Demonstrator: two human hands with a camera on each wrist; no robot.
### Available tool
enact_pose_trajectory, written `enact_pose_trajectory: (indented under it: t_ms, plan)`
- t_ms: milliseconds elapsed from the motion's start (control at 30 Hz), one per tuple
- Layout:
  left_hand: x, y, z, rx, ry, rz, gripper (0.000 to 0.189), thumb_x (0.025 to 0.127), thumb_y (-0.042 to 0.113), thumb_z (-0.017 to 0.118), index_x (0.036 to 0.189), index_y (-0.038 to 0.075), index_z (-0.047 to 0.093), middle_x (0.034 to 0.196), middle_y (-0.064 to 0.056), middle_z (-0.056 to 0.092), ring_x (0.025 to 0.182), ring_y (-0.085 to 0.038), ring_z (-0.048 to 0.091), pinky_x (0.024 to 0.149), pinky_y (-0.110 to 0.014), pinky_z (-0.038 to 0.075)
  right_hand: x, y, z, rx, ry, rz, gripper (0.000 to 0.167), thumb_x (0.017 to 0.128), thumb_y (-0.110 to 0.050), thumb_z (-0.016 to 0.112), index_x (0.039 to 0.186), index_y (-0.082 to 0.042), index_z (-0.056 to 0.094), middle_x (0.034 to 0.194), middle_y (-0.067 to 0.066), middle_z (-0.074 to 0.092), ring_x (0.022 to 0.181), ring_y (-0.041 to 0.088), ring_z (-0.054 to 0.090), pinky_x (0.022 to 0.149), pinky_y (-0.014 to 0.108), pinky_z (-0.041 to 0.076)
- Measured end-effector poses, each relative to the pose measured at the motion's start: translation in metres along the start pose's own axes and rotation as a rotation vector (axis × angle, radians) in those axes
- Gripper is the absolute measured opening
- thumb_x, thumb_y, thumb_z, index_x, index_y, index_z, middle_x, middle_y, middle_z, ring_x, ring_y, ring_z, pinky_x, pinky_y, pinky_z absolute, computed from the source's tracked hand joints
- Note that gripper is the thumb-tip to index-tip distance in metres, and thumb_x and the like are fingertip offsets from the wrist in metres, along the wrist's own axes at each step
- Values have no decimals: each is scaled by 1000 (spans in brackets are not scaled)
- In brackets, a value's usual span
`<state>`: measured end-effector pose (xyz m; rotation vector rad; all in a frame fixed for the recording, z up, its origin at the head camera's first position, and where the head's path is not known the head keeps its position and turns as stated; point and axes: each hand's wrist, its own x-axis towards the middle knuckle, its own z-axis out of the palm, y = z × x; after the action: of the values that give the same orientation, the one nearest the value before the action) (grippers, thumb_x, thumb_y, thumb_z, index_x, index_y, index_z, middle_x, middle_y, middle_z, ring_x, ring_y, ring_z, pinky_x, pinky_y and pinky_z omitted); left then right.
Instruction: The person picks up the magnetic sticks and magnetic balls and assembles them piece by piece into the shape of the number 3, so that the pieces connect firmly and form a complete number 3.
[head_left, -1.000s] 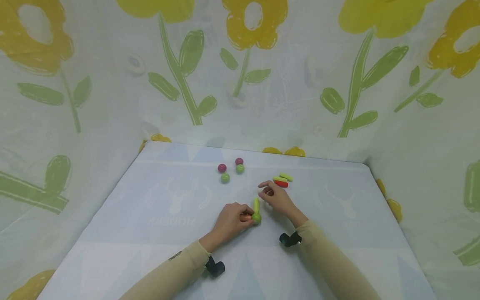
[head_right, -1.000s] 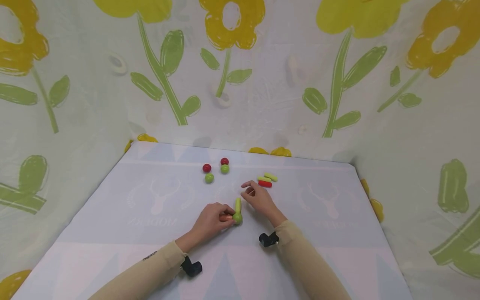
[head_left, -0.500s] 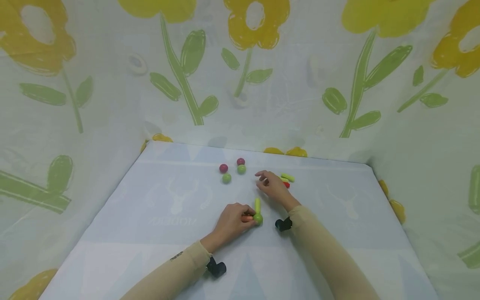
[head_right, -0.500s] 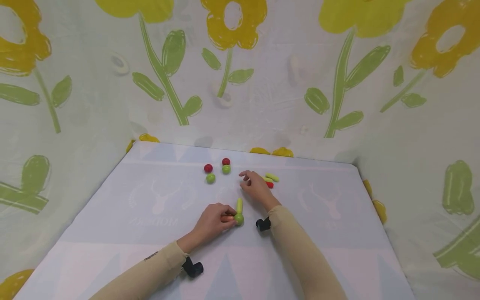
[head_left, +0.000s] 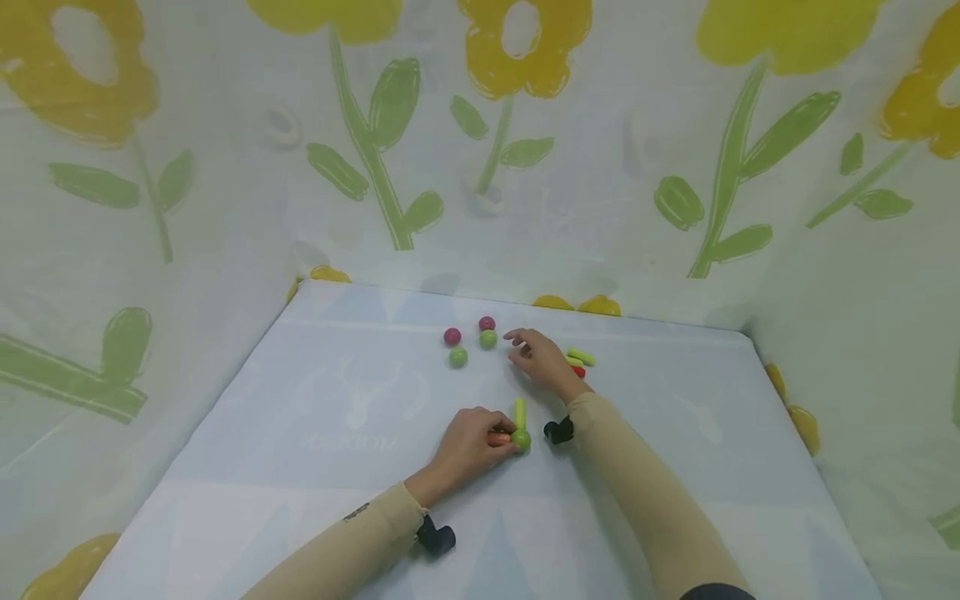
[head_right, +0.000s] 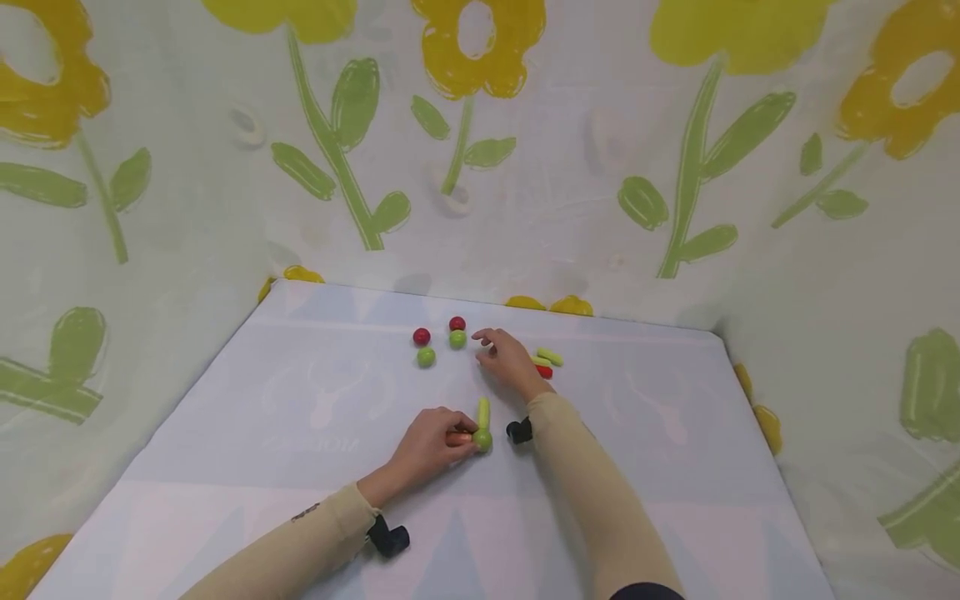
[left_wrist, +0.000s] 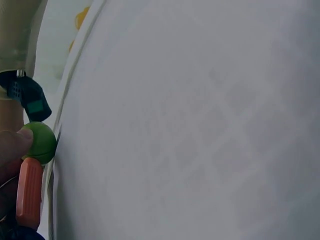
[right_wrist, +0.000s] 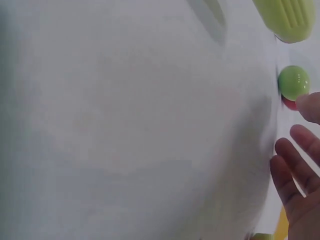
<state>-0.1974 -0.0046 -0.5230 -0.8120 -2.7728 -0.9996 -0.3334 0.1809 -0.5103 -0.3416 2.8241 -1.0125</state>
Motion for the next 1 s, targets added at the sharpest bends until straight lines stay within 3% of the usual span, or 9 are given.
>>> enact_pose_trajectory:
  t_ms: [300, 633, 1000]
  plan:
    - [1, -1, 2, -4, -11, -10, 23, 82, 38, 78, 101, 25, 75, 91, 13, 73, 82, -3, 60, 77, -22, 45, 13, -8, -2, -5, -25, -72, 41, 95, -25, 65, 134, -26, 55, 123, 1, 59, 112, 21, 58, 89, 39, 53]
    - [0, -2, 2, 10, 20, 17, 22, 81, 38, 79, 99, 26, 75, 90, 14, 73, 83, -5, 62, 80, -24, 47, 25, -21, 0, -89, -132, -75, 47, 96, -24, 62, 141, -30, 50, 139, 4, 53, 125, 25, 53, 106, 45, 45]
    - [-1, -1, 2, 18, 38, 36, 21, 80, 36, 79, 98, 24, 75, 89, 12, 73, 82, -5, 63, 78, -25, 47, 24, -27, 3, -110, -115, -85, 28, 93, -19, 66, 120, -25, 60, 116, 5, 64, 109, 22, 57, 100, 41, 47]
